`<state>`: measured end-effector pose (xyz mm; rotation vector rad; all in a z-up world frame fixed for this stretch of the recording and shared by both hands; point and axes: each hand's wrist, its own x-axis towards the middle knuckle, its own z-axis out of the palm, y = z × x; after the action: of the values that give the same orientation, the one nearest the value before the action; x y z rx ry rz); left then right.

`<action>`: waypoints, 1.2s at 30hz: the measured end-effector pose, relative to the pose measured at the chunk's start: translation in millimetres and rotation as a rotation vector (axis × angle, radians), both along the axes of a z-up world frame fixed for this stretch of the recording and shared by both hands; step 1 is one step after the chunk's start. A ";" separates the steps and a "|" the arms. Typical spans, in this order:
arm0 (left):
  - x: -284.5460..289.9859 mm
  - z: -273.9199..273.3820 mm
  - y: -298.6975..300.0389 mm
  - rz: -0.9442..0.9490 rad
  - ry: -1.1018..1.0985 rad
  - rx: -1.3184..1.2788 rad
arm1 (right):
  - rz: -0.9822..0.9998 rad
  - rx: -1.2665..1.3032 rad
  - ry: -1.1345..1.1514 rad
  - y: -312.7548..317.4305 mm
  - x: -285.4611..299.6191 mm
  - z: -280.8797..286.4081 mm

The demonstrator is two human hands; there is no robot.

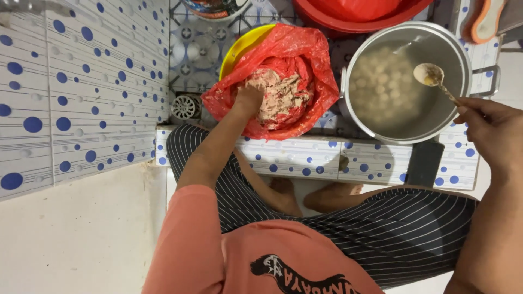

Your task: Forming small balls from a large mass of dough using a spoon and dropping them into a pot of water.

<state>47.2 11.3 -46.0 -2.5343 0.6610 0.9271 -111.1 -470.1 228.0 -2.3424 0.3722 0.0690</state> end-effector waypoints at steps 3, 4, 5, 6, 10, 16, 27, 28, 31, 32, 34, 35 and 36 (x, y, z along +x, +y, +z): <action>8.0 9.6 -5.0 0.126 0.102 0.007 | -0.007 -0.009 0.020 3.3 1.8 1.7; 9.4 3.4 -5.5 0.125 0.107 0.006 | -0.008 -0.011 0.025 2.5 1.8 0.0; 14.6 -2.5 -7.0 0.154 0.123 0.000 | -0.025 -0.002 0.029 1.9 3.1 -0.9; 19.8 -8.3 -8.8 0.183 0.138 -0.005 | -0.042 0.006 0.033 1.1 4.5 -1.7; 12.7 36.8 -13.0 0.254 0.159 -0.003 | -0.037 -0.004 0.041 8.7 4.5 7.7; 18.1 29.8 -13.2 0.239 0.082 -0.026 | -0.075 0.014 0.057 1.9 6.4 0.3; 11.7 85.5 -20.1 0.288 0.162 -0.129 | 0.009 0.016 -0.034 -3.2 -2.4 -1.2; 8.2 87.4 -19.7 0.288 0.160 -0.127 | 0.009 0.018 -0.037 -1.8 -3.2 1.4; 9.6 85.8 -12.0 0.289 0.122 -0.160 | -0.008 0.014 -0.013 1.0 -4.2 4.3; 14.5 78.2 -7.3 0.202 0.090 -0.160 | 0.012 0.014 -0.037 -0.5 -4.6 2.9; 18.4 82.4 -5.3 0.111 0.061 -0.156 | 0.029 0.016 -0.058 -4.5 -8.8 0.6; 19.2 95.1 -7.0 0.167 0.065 -0.215 | 0.020 0.037 -0.056 -6.2 -9.8 0.6; 20.2 107.6 -8.6 0.222 0.068 -0.274 | 0.012 0.059 -0.054 -7.7 -10.6 0.5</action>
<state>67.4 2.6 61.6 -2.8758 0.5676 1.0651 -121.8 -477.7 228.5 -2.2838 0.3250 0.0222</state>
